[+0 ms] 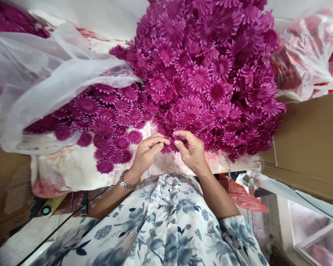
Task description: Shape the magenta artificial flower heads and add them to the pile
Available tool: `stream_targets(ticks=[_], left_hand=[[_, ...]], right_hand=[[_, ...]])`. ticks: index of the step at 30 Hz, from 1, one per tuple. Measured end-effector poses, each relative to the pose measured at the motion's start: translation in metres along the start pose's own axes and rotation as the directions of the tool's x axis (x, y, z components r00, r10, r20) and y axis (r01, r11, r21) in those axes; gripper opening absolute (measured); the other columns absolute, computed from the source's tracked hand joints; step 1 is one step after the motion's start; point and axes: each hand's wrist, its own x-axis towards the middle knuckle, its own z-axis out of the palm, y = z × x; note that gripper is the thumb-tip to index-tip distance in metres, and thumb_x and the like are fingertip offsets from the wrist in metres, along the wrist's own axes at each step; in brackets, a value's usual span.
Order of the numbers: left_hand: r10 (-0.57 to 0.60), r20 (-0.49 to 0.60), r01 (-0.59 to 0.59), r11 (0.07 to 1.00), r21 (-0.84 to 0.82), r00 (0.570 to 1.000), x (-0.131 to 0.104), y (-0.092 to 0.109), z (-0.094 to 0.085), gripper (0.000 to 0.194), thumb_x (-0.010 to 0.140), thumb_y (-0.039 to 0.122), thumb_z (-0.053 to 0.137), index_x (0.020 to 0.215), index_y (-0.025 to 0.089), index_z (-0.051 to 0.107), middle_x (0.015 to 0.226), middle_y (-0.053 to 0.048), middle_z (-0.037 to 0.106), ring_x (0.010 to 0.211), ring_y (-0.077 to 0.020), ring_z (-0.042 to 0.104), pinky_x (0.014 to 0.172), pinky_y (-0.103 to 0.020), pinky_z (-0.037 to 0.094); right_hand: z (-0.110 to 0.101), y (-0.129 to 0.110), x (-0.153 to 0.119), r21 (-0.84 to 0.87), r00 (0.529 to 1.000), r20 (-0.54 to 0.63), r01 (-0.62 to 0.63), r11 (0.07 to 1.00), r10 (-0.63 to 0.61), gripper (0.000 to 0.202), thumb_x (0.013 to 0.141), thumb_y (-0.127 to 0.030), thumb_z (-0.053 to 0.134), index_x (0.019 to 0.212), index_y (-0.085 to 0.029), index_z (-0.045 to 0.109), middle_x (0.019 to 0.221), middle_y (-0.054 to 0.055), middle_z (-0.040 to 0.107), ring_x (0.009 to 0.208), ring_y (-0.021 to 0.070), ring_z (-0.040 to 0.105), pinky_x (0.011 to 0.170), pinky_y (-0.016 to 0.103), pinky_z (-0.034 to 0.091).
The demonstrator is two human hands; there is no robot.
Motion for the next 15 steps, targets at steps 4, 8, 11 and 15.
stream_targets(ticks=[4,8,11,15], left_hand=[[-0.118,0.029,0.12,0.99,-0.069,0.993,0.001,-0.003,0.004,0.016,0.075,0.03,0.062,0.085,0.018,0.067,0.084,-0.004,0.06,0.08,-0.0166,0.056,0.073,-0.027,0.043],[-0.247,0.119,0.268,0.94,-0.211,0.962,0.001,-0.009,0.012,0.02,0.069,0.032,0.069,0.08,0.016,0.065,0.077,-0.002,0.058,0.073,-0.0144,0.053,0.066,-0.025,0.042],[-0.296,0.119,0.319,0.899,-0.301,0.948,-0.001,-0.012,0.016,0.017,0.068,0.03,0.07,0.076,0.016,0.065,0.069,0.001,0.055,0.063,-0.0102,0.048,0.06,-0.022,0.039],[-0.276,0.003,0.259,0.899,-0.352,0.961,-0.001,-0.014,0.017,0.015,0.07,0.031,0.069,0.078,0.018,0.066,0.07,0.002,0.056,0.063,-0.0091,0.045,0.059,-0.022,0.037]], right_hand=[[0.003,0.001,-0.001,-0.062,0.999,-0.01,0.05,0.997,-0.051,0.017,0.085,-0.026,0.053,0.099,-0.022,0.061,0.086,0.001,0.067,0.072,0.0126,0.06,0.067,0.026,0.049],[0.007,0.0,-0.001,-0.092,0.996,-0.03,0.082,0.992,-0.085,0.015,0.087,-0.027,0.049,0.098,-0.022,0.058,0.084,0.001,0.066,0.068,0.0116,0.06,0.063,0.024,0.048],[0.01,0.0,-0.001,-0.122,0.996,-0.039,0.079,0.989,-0.084,0.014,0.088,-0.028,0.048,0.097,-0.023,0.057,0.083,0.001,0.065,0.066,0.0111,0.059,0.062,0.023,0.047],[0.011,0.001,0.0,-0.103,0.998,0.029,0.061,0.993,-0.058,0.016,0.088,-0.029,0.05,0.1,-0.022,0.056,0.075,-0.001,0.06,0.058,0.0093,0.053,0.056,0.022,0.043]])
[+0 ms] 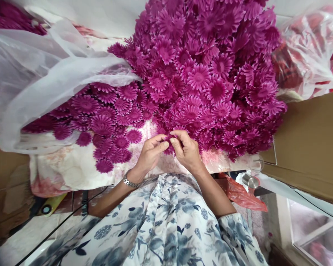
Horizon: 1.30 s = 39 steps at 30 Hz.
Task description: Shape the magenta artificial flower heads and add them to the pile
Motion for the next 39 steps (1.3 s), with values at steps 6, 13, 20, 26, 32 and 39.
stream_targets(ticks=[6,13,20,26,32,39], left_hand=[[0.115,-0.101,-0.112,0.993,0.04,0.988,0.003,-0.003,-0.001,0.013,0.071,0.027,0.067,0.062,0.018,0.066,0.062,0.002,0.053,0.062,-0.01,0.044,0.06,-0.023,0.037],[0.079,-0.231,-0.083,0.997,-0.004,0.97,0.005,-0.003,-0.008,0.008,0.067,0.026,0.069,0.07,0.019,0.066,0.064,0.003,0.056,0.059,-0.0094,0.043,0.057,-0.022,0.035],[0.148,-0.188,-0.142,0.989,0.047,0.971,0.003,-0.003,-0.007,0.015,0.074,0.034,0.065,0.072,0.02,0.061,0.065,0.003,0.049,0.06,-0.0103,0.041,0.057,-0.023,0.034],[0.162,-0.158,-0.147,0.984,0.099,0.974,-0.002,-0.004,-0.005,0.022,0.079,0.038,0.061,0.068,0.019,0.056,0.061,0.003,0.042,0.057,-0.01,0.035,0.052,-0.023,0.03],[0.155,-0.213,-0.141,0.987,0.077,0.965,0.0,-0.006,-0.007,0.029,0.075,0.043,0.064,0.063,0.019,0.053,0.06,0.004,0.039,0.056,-0.0099,0.032,0.054,-0.023,0.03],[0.216,-0.243,-0.195,0.975,0.107,0.946,0.002,-0.005,-0.017,0.023,0.075,0.037,0.065,0.066,0.018,0.057,0.06,0.004,0.044,0.057,-0.0095,0.036,0.055,-0.023,0.031]], right_hand=[[-0.003,0.004,-0.001,0.197,0.991,0.117,-0.089,0.976,0.066,0.023,0.083,-0.034,0.057,0.102,-0.022,0.056,0.072,-0.003,0.052,0.061,0.0092,0.047,0.058,0.023,0.041],[-0.015,0.009,0.0,0.421,0.956,0.249,-0.253,0.871,0.157,0.035,0.077,-0.032,0.065,0.109,-0.022,0.054,0.068,-0.005,0.044,0.06,0.0085,0.042,0.056,0.022,0.038],[-0.014,0.006,0.001,0.295,0.981,0.15,-0.159,0.942,0.119,0.034,0.079,-0.042,0.061,0.107,-0.022,0.059,0.09,0.002,0.053,0.07,0.011,0.05,0.066,0.026,0.044],[-0.001,0.008,-0.001,0.371,0.961,0.246,-0.216,0.903,0.129,0.028,0.074,-0.044,0.067,0.085,-0.02,0.058,0.079,-0.001,0.055,0.073,0.0119,0.052,0.07,0.027,0.045],[-0.004,0.008,-0.003,0.406,0.973,0.193,-0.194,0.893,0.123,0.032,0.072,-0.045,0.068,0.064,-0.019,0.051,0.072,-0.001,0.052,0.067,0.0115,0.049,0.062,0.026,0.043],[-0.012,0.01,-0.005,0.372,0.966,0.162,-0.248,0.894,0.201,0.017,0.079,-0.035,0.06,0.088,-0.021,0.057,0.074,-0.002,0.054,0.059,0.0088,0.048,0.053,0.021,0.041]])
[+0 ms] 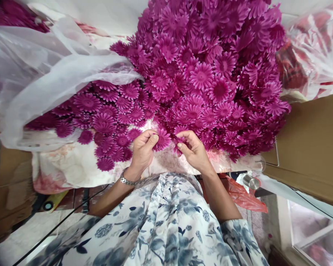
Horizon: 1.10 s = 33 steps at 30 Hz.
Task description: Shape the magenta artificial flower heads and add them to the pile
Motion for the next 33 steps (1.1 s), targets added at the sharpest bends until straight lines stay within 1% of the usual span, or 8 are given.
stream_targets(ticks=[2,4,8,13,18,23,28,33], left_hand=[[0.005,0.039,-0.006,1.0,0.013,0.999,-0.001,0.001,0.0,0.022,0.075,0.037,0.065,0.067,0.018,0.058,0.061,0.003,0.046,0.058,-0.01,0.038,0.055,-0.023,0.032],[0.021,0.043,-0.022,0.999,0.028,0.999,-0.003,0.003,0.001,0.022,0.076,0.038,0.064,0.068,0.019,0.059,0.062,0.003,0.047,0.058,-0.0106,0.04,0.056,-0.024,0.034],[0.078,0.113,-0.089,0.991,0.101,0.991,-0.006,0.009,0.004,0.017,0.076,0.033,0.064,0.067,0.019,0.059,0.064,0.003,0.05,0.061,-0.0109,0.044,0.06,-0.024,0.036],[0.058,0.158,-0.077,0.99,0.117,0.986,-0.011,0.013,0.008,0.016,0.077,0.03,0.062,0.066,0.019,0.058,0.065,0.003,0.051,0.062,-0.0104,0.045,0.059,-0.023,0.035],[0.035,0.181,-0.052,0.994,0.092,0.983,-0.012,0.011,0.006,0.023,0.081,0.037,0.058,0.067,0.018,0.057,0.063,0.002,0.048,0.06,-0.0111,0.041,0.059,-0.025,0.034],[-0.003,0.225,-0.012,0.998,0.065,0.974,-0.011,0.009,0.003,0.026,0.08,0.037,0.058,0.064,0.018,0.055,0.061,0.003,0.045,0.058,-0.0111,0.039,0.057,-0.026,0.032],[0.005,0.264,-0.03,0.995,0.092,0.965,-0.009,0.007,-0.001,0.022,0.081,0.033,0.058,0.065,0.018,0.056,0.063,0.002,0.048,0.062,-0.0116,0.042,0.06,-0.026,0.034],[-0.002,0.266,-0.023,0.996,0.09,0.964,-0.007,0.007,0.0,0.019,0.079,0.034,0.059,0.07,0.018,0.059,0.067,0.001,0.049,0.064,-0.0122,0.044,0.061,-0.026,0.035]], right_hand=[[0.0,0.001,0.001,-0.159,0.997,-0.014,0.073,0.985,-0.076,0.014,0.083,-0.028,0.054,0.093,-0.021,0.06,0.082,0.001,0.057,0.068,0.0104,0.052,0.062,0.024,0.044],[0.001,0.001,0.003,-0.231,0.995,0.003,0.096,0.968,-0.097,0.014,0.085,-0.027,0.049,0.085,-0.02,0.062,0.077,0.001,0.056,0.068,0.0106,0.051,0.063,0.025,0.043],[0.009,0.0,0.004,-0.021,0.998,0.065,-0.001,1.0,0.002,0.023,0.082,-0.042,0.056,0.079,-0.019,0.058,0.068,-0.002,0.051,0.057,0.0089,0.046,0.054,0.023,0.039],[0.02,0.005,0.005,0.13,0.999,0.005,-0.044,0.991,0.044,0.032,0.067,-0.045,0.071,0.073,-0.019,0.054,0.065,-0.004,0.05,0.059,0.0089,0.045,0.059,0.023,0.04],[0.019,0.012,0.001,0.007,1.0,-0.017,0.024,1.0,-0.024,0.023,0.08,-0.04,0.059,0.076,-0.018,0.055,0.07,-0.002,0.05,0.065,0.0102,0.045,0.063,0.025,0.038],[0.016,0.009,0.001,-0.194,0.988,-0.046,0.133,0.972,-0.144,0.03,0.087,-0.036,0.049,0.063,-0.018,0.045,0.062,-0.004,0.038,0.059,0.0093,0.037,0.058,0.025,0.032],[0.016,0.008,0.004,-0.182,0.98,-0.096,0.157,0.971,-0.176,0.037,0.09,-0.038,0.043,0.059,-0.02,0.036,0.058,-0.005,0.032,0.054,0.0085,0.032,0.054,0.024,0.027],[0.016,0.008,0.003,-0.226,0.973,-0.04,0.213,0.951,-0.227,0.034,0.092,-0.032,0.041,0.06,-0.02,0.034,0.058,-0.005,0.031,0.054,0.0087,0.032,0.054,0.025,0.026]])
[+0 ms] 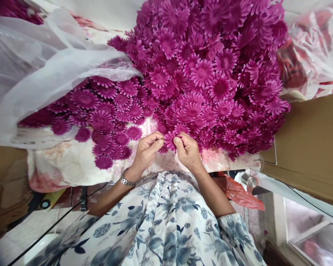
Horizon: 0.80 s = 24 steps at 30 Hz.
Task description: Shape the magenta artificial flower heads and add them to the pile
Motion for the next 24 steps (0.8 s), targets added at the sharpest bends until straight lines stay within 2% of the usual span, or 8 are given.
stream_targets(ticks=[6,10,14,17,19,22,24], left_hand=[[-0.168,0.0,0.164,0.966,-0.198,0.986,0.004,-0.004,0.003,0.014,0.074,0.033,0.063,0.074,0.019,0.065,0.068,0.002,0.056,0.063,-0.0111,0.046,0.063,-0.025,0.037],[-0.198,0.0,0.192,0.95,-0.245,0.98,0.006,-0.003,0.002,0.012,0.072,0.03,0.065,0.072,0.018,0.067,0.069,0.0,0.058,0.065,-0.0114,0.047,0.064,-0.024,0.038],[-0.151,-0.007,0.148,0.973,-0.176,0.988,0.005,-0.001,0.002,0.009,0.071,0.027,0.065,0.071,0.018,0.066,0.065,0.001,0.057,0.062,-0.0116,0.047,0.061,-0.025,0.037],[-0.115,-0.049,0.106,0.981,-0.163,0.992,0.004,-0.003,0.002,0.007,0.072,0.025,0.064,0.07,0.018,0.065,0.066,0.001,0.058,0.063,-0.0117,0.048,0.062,-0.025,0.038],[-0.088,-0.119,0.07,0.987,-0.145,0.989,0.004,-0.004,0.0,0.008,0.073,0.025,0.063,0.068,0.018,0.064,0.066,0.001,0.059,0.064,-0.012,0.049,0.064,-0.025,0.039],[-0.005,-0.227,-0.005,0.999,-0.044,0.974,0.003,-0.003,-0.004,0.01,0.076,0.026,0.061,0.068,0.019,0.063,0.067,0.001,0.059,0.064,-0.0124,0.05,0.064,-0.026,0.04],[0.101,-0.224,-0.084,0.993,0.085,0.969,0.001,0.001,-0.008,0.01,0.077,0.026,0.06,0.072,0.019,0.063,0.069,0.001,0.058,0.066,-0.0129,0.051,0.065,-0.026,0.041]], right_hand=[[0.0,-0.003,-0.001,-0.088,0.99,0.063,0.129,0.988,-0.124,0.023,0.09,-0.022,0.041,0.067,-0.02,0.039,0.062,-0.004,0.035,0.057,0.01,0.037,0.057,0.024,0.029],[0.0,-0.003,-0.002,-0.156,0.981,0.104,0.18,0.971,-0.165,0.012,0.088,-0.018,0.043,0.076,-0.02,0.044,0.067,-0.003,0.039,0.062,0.0113,0.04,0.06,0.025,0.033],[0.0,-0.004,-0.003,-0.165,0.975,0.153,0.186,0.969,-0.161,0.006,0.087,-0.016,0.044,0.087,-0.019,0.049,0.074,0.0,0.046,0.069,0.0128,0.046,0.065,0.026,0.037],[0.0,-0.004,-0.003,-0.145,0.977,0.154,0.172,0.974,-0.149,0.004,0.087,-0.018,0.047,0.088,-0.02,0.05,0.077,0.0,0.048,0.072,0.013,0.048,0.067,0.027,0.038],[0.0,-0.002,-0.003,-0.129,0.984,0.124,0.147,0.981,-0.131,0.003,0.086,-0.02,0.05,0.083,-0.02,0.049,0.075,0.0,0.047,0.071,0.0126,0.047,0.066,0.027,0.038],[0.0,0.001,-0.003,-0.102,0.993,0.046,0.116,0.988,-0.112,0.014,0.083,-0.024,0.057,0.074,-0.02,0.047,0.07,-0.002,0.044,0.066,0.0112,0.044,0.063,0.026,0.036],[0.0,0.003,-0.003,-0.084,0.995,0.009,0.095,0.992,-0.095,0.018,0.081,-0.027,0.061,0.071,-0.02,0.047,0.068,-0.003,0.044,0.064,0.0104,0.042,0.062,0.025,0.034]])
